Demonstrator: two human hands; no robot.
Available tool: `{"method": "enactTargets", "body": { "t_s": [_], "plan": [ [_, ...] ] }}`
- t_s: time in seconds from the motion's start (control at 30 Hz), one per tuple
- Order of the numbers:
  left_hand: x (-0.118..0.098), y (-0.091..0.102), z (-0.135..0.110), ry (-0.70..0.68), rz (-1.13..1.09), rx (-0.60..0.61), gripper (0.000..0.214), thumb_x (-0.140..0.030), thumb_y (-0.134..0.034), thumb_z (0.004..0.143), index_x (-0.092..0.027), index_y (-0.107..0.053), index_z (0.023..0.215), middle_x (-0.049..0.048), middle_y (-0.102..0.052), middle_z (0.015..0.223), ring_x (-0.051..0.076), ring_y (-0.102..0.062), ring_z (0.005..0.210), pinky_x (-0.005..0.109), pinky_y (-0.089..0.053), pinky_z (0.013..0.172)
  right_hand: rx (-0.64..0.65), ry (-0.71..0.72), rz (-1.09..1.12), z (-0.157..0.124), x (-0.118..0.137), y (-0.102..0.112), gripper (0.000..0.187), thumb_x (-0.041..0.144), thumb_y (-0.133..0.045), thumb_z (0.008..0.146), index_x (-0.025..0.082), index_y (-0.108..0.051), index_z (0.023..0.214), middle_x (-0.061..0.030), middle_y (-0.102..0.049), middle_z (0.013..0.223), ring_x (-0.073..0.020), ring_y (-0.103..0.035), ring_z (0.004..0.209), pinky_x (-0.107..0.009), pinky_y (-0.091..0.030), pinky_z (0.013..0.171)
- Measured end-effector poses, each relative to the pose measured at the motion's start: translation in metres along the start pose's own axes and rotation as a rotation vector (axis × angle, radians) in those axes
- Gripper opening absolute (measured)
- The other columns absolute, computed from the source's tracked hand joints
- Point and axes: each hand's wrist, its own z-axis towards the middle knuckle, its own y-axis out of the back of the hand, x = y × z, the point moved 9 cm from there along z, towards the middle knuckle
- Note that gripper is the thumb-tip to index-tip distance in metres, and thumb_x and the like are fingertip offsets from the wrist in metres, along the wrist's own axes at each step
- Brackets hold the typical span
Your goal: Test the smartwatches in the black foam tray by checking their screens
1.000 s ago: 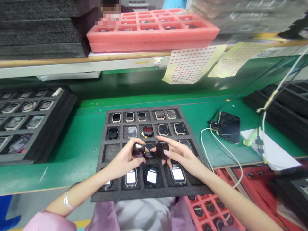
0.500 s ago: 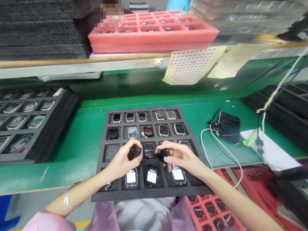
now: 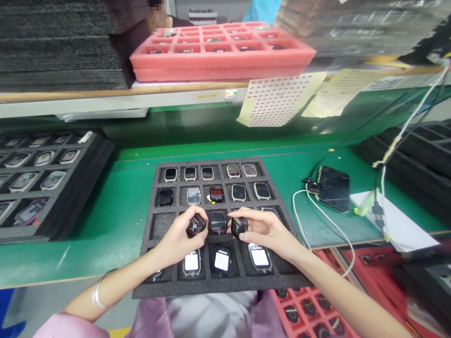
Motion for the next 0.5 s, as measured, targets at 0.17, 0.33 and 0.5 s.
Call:
{"method": "enactTargets", "body": {
  "t_s": [0.17, 0.33, 0.5],
  "plan": [
    [0.0017, 0.0017, -0.0003, 0.014, 0.018, -0.009, 0.018, -0.011, -0.054, 0.076, -0.020, -0.050, 0.091, -0.0007, -0.052, 0.082, 0.014, -0.049, 0.072, 0.024, -0.038, 0.067, -0.012, -0.011, -0.003, -0.0001, -0.0016, 0.0018, 0.040, 0.021, -0.078, 0.074, 0.022, -0.069, 0.113, -0.0056, -0.061, 0.107, -0.0197, -0.065, 0.096, -0.033, -0.051, 0.088],
    [0.0005, -0.0010, -0.0005, -0.009, -0.010, -0.008, 0.022, -0.010, -0.055, 0.078, -0.020, -0.049, 0.096, 0.0007, -0.052, 0.086, 0.015, -0.051, 0.078, 0.025, -0.041, 0.070, 0.011, -0.009, 0.007, 0.0001, 0.0003, -0.0013, 0.042, 0.020, -0.077, 0.075, 0.022, -0.067, 0.116, -0.0063, -0.062, 0.111, -0.0201, -0.061, 0.103, -0.034, -0.048, 0.094],
    [0.0006, -0.0007, 0.0004, -0.030, 0.048, 0.002, 0.017, -0.010, -0.055, 0.076, -0.020, -0.047, 0.087, 0.0005, -0.053, 0.085, 0.015, -0.051, 0.080, 0.026, -0.041, 0.073, 0.007, 0.021, -0.066, 0.0004, 0.0022, -0.0002, 0.038, 0.022, -0.076, 0.077, 0.020, -0.068, 0.114, -0.0037, -0.056, 0.099, -0.0178, -0.061, 0.094, -0.030, -0.050, 0.088]
  ]
}}
